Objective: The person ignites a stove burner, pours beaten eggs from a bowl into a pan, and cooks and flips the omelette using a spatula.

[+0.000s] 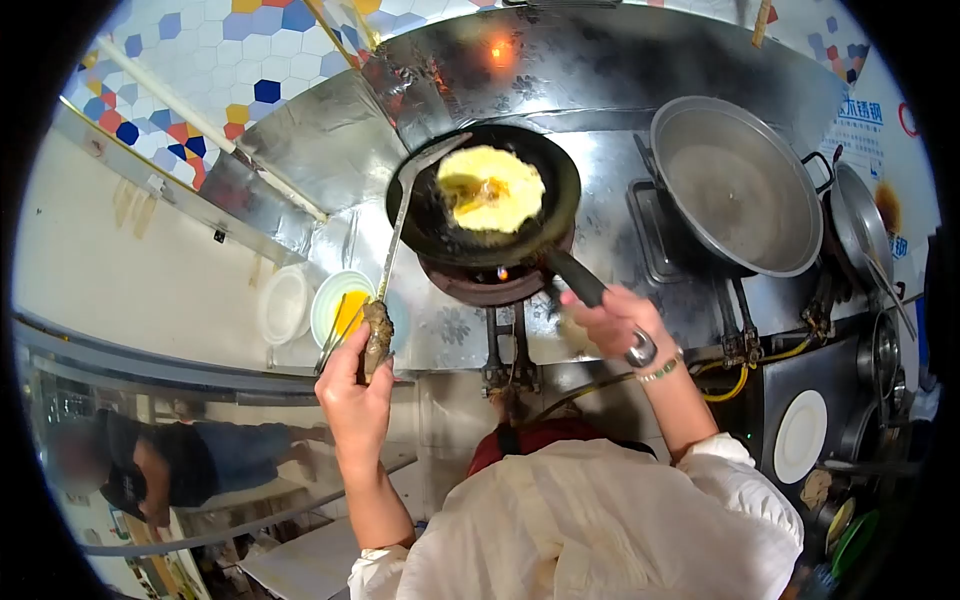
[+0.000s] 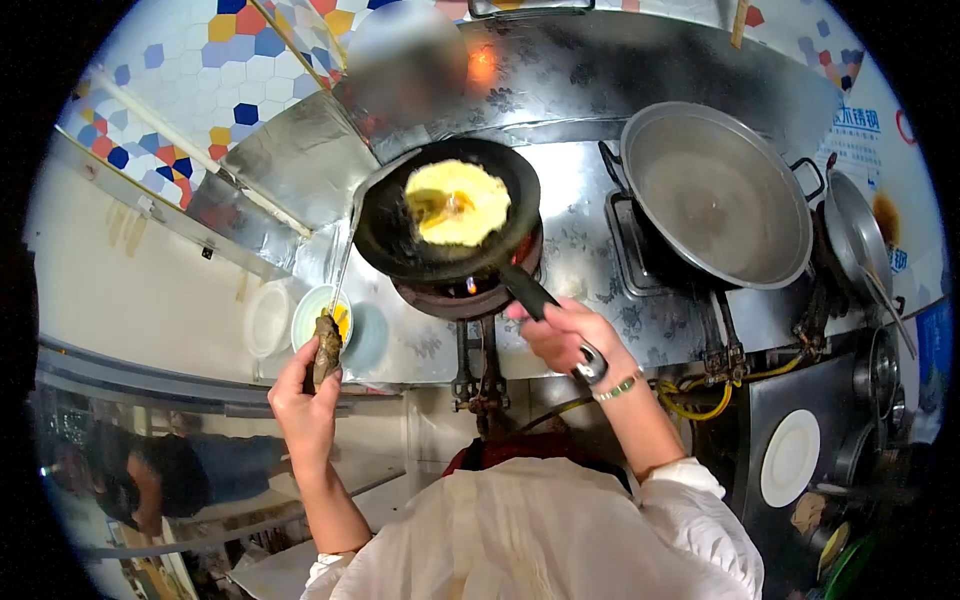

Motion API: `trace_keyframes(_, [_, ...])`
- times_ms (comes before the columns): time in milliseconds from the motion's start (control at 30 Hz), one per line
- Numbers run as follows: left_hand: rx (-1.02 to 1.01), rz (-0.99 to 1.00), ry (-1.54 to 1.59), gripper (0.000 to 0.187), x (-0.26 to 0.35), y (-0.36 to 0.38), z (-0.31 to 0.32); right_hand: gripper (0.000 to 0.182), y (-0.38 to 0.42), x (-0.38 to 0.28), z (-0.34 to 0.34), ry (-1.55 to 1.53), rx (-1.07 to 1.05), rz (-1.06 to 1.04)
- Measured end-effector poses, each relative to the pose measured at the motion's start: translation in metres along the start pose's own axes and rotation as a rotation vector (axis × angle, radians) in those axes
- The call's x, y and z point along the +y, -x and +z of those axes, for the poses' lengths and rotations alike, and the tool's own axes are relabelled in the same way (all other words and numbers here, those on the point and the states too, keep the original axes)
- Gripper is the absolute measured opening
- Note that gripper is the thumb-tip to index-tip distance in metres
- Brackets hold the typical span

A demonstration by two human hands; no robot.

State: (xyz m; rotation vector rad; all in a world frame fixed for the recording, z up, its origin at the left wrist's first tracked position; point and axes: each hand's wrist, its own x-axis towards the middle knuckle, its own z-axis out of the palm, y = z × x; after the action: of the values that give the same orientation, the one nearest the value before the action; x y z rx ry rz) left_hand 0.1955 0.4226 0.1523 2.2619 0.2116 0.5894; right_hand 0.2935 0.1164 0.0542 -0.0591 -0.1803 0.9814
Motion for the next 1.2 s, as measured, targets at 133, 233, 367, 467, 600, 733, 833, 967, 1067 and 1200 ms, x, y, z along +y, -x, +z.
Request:
trace_keyframes(133, [-0.045, 0.074, -0.082, 0.039, -0.002, 0.004, 0.005, 0.031, 0.006, 0.002, 0.009, 0.086, 0.178, -0.059])
trace_keyframes(233, [0.005, 0.051, -0.048, 0.038, -0.003, 0.005, 0.012, 0.037, -0.014, -0.009, 0.003, 0.251, 0.255, -0.119])
trace_keyframes(367, [0.001, 0.054, -0.071, 0.038, 0.003, 0.002, 0.016, 0.038, -0.022, -0.017, 0.003, 0.013, 0.183, -0.064])
trace_keyframes(467, [0.026, 0.084, -0.085, 0.039, 0.000, 0.002, 0.019, 0.033, 0.013, -0.016, 0.003, -0.071, -0.028, 0.024])
trace_keyframes(600, [-0.021, 0.004, -0.070, 0.039, -0.003, 0.004, 0.027, 0.032, 0.014, -0.004, 0.004, 0.188, 0.265, -0.018])
trace_keyframes(733, [-0.025, 0.033, -0.141, 0.039, -0.011, 0.005, 0.030, 0.032, 0.008, -0.008, -0.013, 0.273, 0.247, 0.019])
trace_keyframes(833, [-0.058, -0.049, -0.119, 0.039, -0.021, 0.004, 0.027, 0.031, 0.009, -0.007, -0.023, 0.221, 0.263, 0.037])
trace_keyframes(967, [-0.080, -0.036, -0.099, 0.039, -0.041, -0.004, 0.031, 0.030, 0.002, -0.003, -0.037, 0.225, 0.283, 0.070])
trace_keyframes(1067, [-0.118, -0.006, -0.189, 0.039, -0.061, -0.005, 0.036, 0.040, 0.004, -0.003, -0.052, 0.148, 0.207, 0.059])
trace_keyframes(1200, [-0.144, 0.037, -0.279, 0.040, -0.080, -0.003, 0.040, 0.052, 0.007, -0.001, -0.054, 0.116, 0.197, 0.040])
